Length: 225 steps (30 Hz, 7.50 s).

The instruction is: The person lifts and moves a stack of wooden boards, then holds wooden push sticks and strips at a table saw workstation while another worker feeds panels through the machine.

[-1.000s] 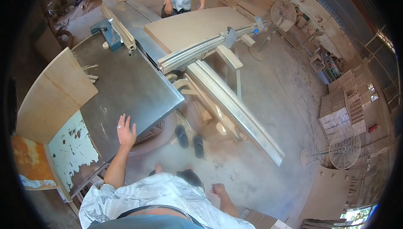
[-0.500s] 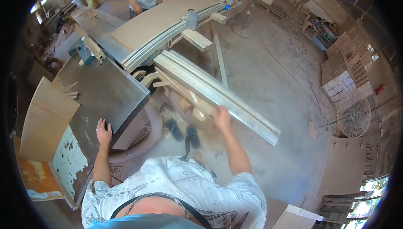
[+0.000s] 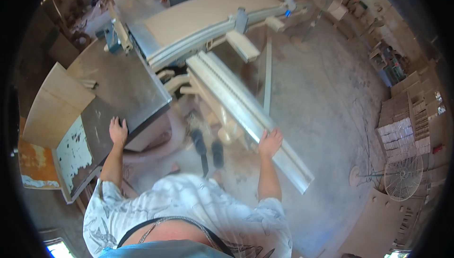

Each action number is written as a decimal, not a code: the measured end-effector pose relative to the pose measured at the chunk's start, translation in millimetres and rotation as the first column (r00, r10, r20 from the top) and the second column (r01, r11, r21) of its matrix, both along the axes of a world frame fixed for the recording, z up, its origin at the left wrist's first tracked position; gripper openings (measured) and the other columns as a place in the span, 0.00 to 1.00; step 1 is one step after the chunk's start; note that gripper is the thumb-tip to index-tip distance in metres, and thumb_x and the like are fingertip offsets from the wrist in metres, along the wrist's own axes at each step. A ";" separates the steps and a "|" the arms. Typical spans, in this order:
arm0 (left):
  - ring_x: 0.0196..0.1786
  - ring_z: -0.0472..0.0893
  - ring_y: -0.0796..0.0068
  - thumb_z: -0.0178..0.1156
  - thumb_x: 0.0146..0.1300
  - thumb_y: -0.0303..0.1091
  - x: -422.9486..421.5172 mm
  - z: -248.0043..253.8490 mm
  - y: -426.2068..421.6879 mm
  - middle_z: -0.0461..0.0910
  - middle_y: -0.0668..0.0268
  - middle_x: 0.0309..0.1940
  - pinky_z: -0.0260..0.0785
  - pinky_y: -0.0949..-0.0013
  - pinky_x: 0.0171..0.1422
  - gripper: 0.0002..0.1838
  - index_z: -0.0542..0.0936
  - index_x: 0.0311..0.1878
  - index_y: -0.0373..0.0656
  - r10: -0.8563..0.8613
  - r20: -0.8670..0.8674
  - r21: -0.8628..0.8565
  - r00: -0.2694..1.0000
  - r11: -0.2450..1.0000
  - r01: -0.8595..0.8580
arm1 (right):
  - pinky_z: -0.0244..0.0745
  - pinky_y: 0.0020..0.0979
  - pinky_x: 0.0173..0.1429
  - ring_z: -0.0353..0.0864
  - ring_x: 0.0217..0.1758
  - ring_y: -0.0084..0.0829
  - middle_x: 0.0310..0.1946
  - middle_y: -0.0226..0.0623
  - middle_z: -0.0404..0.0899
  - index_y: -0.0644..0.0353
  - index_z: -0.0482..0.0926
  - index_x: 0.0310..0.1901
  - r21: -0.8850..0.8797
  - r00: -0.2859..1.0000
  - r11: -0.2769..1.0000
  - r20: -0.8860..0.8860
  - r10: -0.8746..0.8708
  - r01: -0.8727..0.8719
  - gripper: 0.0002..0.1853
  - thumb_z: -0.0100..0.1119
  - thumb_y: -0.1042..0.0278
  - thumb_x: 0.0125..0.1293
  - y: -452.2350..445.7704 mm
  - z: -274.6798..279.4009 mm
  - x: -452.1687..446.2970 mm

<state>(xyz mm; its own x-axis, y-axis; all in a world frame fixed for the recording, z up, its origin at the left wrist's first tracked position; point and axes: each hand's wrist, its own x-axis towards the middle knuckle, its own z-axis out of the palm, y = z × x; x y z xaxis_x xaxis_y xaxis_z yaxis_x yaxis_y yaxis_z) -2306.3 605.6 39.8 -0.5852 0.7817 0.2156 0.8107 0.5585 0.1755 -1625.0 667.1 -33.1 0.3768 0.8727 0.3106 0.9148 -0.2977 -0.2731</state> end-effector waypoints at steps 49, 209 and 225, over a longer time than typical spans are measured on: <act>0.78 0.68 0.49 0.60 0.73 0.43 9.5 -8.4 -1.0 0.71 0.53 0.74 0.59 0.49 0.80 0.26 0.78 0.68 0.38 0.049 -0.034 0.158 0.998 0.987 -0.043 | 0.65 0.48 0.74 0.70 0.69 0.52 0.67 0.52 0.73 0.67 0.74 0.67 -0.088 0.992 0.996 0.122 -0.014 0.025 0.29 0.51 0.49 0.78 4.0 -4.0 -6.3; 0.77 0.67 0.49 0.59 0.74 0.42 7.8 -17.8 5.4 0.69 0.52 0.74 0.60 0.49 0.79 0.26 0.76 0.69 0.38 0.037 -0.073 0.104 0.997 0.994 -0.029 | 0.66 0.49 0.73 0.69 0.71 0.51 0.69 0.49 0.72 0.66 0.73 0.67 -0.158 0.989 0.987 0.148 -0.015 0.039 0.28 0.47 0.49 0.81 2.3 -7.9 -5.4; 0.78 0.66 0.49 0.59 0.74 0.42 7.8 -18.0 6.4 0.69 0.53 0.75 0.59 0.48 0.80 0.26 0.75 0.70 0.39 0.047 -0.064 0.086 0.997 0.995 -0.042 | 0.65 0.51 0.73 0.70 0.69 0.57 0.66 0.57 0.72 0.71 0.72 0.66 -0.109 0.993 0.994 0.118 0.009 0.004 0.25 0.52 0.57 0.78 2.4 -1.9 -11.0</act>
